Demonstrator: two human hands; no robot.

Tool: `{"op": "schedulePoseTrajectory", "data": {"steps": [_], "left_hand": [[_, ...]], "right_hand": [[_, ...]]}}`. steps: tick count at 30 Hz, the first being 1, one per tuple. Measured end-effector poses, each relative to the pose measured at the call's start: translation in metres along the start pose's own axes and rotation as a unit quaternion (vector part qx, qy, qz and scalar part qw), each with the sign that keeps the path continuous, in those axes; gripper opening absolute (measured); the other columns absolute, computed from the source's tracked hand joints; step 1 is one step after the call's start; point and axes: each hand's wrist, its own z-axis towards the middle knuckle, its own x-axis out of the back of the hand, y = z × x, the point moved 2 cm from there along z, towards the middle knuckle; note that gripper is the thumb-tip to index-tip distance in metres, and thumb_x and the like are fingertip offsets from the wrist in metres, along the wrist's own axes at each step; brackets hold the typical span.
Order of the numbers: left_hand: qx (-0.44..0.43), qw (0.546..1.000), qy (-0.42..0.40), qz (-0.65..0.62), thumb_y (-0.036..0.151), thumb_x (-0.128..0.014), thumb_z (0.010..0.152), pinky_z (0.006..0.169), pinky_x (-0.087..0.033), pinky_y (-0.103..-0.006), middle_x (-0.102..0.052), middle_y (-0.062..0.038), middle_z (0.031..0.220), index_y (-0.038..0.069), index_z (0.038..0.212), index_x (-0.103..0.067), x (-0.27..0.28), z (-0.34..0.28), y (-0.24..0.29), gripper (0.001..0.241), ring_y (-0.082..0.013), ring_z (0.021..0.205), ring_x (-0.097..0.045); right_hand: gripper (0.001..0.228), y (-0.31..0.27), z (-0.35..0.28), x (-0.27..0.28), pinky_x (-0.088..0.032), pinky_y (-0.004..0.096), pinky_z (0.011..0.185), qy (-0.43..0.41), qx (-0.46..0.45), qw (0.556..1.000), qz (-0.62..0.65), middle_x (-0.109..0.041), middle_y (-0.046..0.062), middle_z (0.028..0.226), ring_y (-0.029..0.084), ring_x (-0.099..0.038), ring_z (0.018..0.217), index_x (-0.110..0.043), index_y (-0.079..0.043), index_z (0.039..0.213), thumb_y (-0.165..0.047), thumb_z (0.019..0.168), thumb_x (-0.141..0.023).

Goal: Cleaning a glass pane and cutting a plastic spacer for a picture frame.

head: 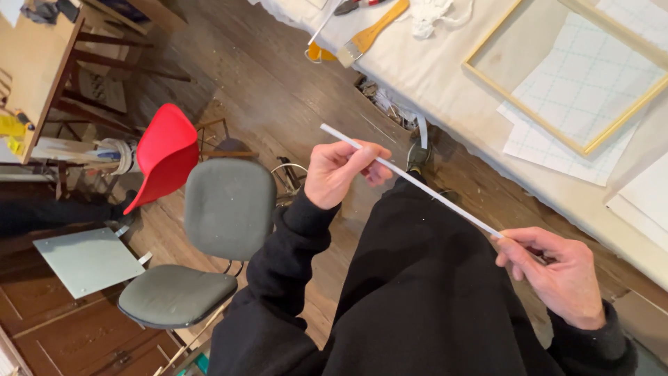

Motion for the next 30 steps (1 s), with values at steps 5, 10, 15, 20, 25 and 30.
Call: {"op": "schedulePoseTrajectory", "data": {"steps": [5,10,15,20,25,30], "left_hand": [[-0.007,1.000,-0.017,-0.016,0.011,-0.058,0.110,0.073,-0.058,-0.0288,-0.077,-0.013,0.091,-0.008,0.114,-0.072,-0.017,-0.008,0.021,0.024,-0.0142,0.078,-0.071],[-0.030,0.999,0.006,0.016,0.012,-0.058,0.110,0.072,-0.058,-0.0287,-0.077,-0.013,0.090,-0.008,0.112,-0.072,-0.012,-0.004,0.035,0.025,-0.0137,0.077,-0.071],[-0.068,0.992,0.105,0.008,0.015,-0.058,0.107,0.064,-0.056,-0.0285,-0.073,-0.010,0.079,-0.004,0.102,-0.071,0.031,0.015,0.018,0.024,-0.0134,0.068,-0.067],[-0.185,0.950,0.196,-0.159,0.045,-0.049,0.125,0.051,-0.045,-0.0284,-0.059,-0.007,0.065,0.006,0.072,-0.059,0.094,0.010,-0.052,0.067,-0.0150,0.056,-0.058],[0.002,0.999,-0.001,-0.049,0.044,-0.047,0.107,0.058,-0.050,-0.0271,-0.067,-0.008,0.084,-0.002,0.121,-0.062,-0.026,0.002,-0.056,0.050,-0.0132,0.067,-0.062],[0.106,0.983,-0.134,-0.062,0.023,-0.051,0.114,0.064,-0.047,-0.0232,-0.063,-0.006,0.083,-0.007,0.130,-0.064,-0.088,0.006,-0.079,0.036,-0.0098,0.069,-0.058]], "right_hand": [[0.018,0.026,-0.006,0.014,-0.048,0.022,0.057,0.029,0.017,0.999,0.012,-0.072,0.007,0.079,0.008,-0.057,0.063,-0.077,0.002,0.108,-0.007,0.095,-0.069],[0.017,0.033,-0.012,0.021,-0.049,0.022,0.060,0.038,0.017,0.999,0.010,-0.072,0.007,0.079,0.008,-0.059,0.065,-0.077,0.002,0.108,-0.007,0.095,-0.069],[0.017,0.035,-0.013,0.022,-0.049,0.023,0.059,0.046,0.010,0.999,0.006,-0.073,0.006,0.076,0.009,-0.060,0.064,-0.077,0.001,0.106,-0.008,0.093,-0.070],[0.017,0.044,-0.011,0.030,-0.048,0.023,0.059,0.060,-0.003,0.998,0.000,-0.072,0.006,0.075,0.009,-0.057,0.064,-0.078,0.001,0.106,-0.009,0.096,-0.069],[0.018,0.034,0.005,0.023,-0.050,0.022,0.058,0.039,-0.010,0.999,0.019,-0.073,0.005,0.075,0.008,-0.060,0.063,-0.077,0.000,0.106,-0.011,0.095,-0.068],[0.020,0.018,0.017,0.011,-0.050,0.023,0.056,0.003,-0.030,0.999,0.026,-0.072,0.005,0.074,0.008,-0.060,0.061,-0.078,0.000,0.106,-0.013,0.094,-0.068]]}}
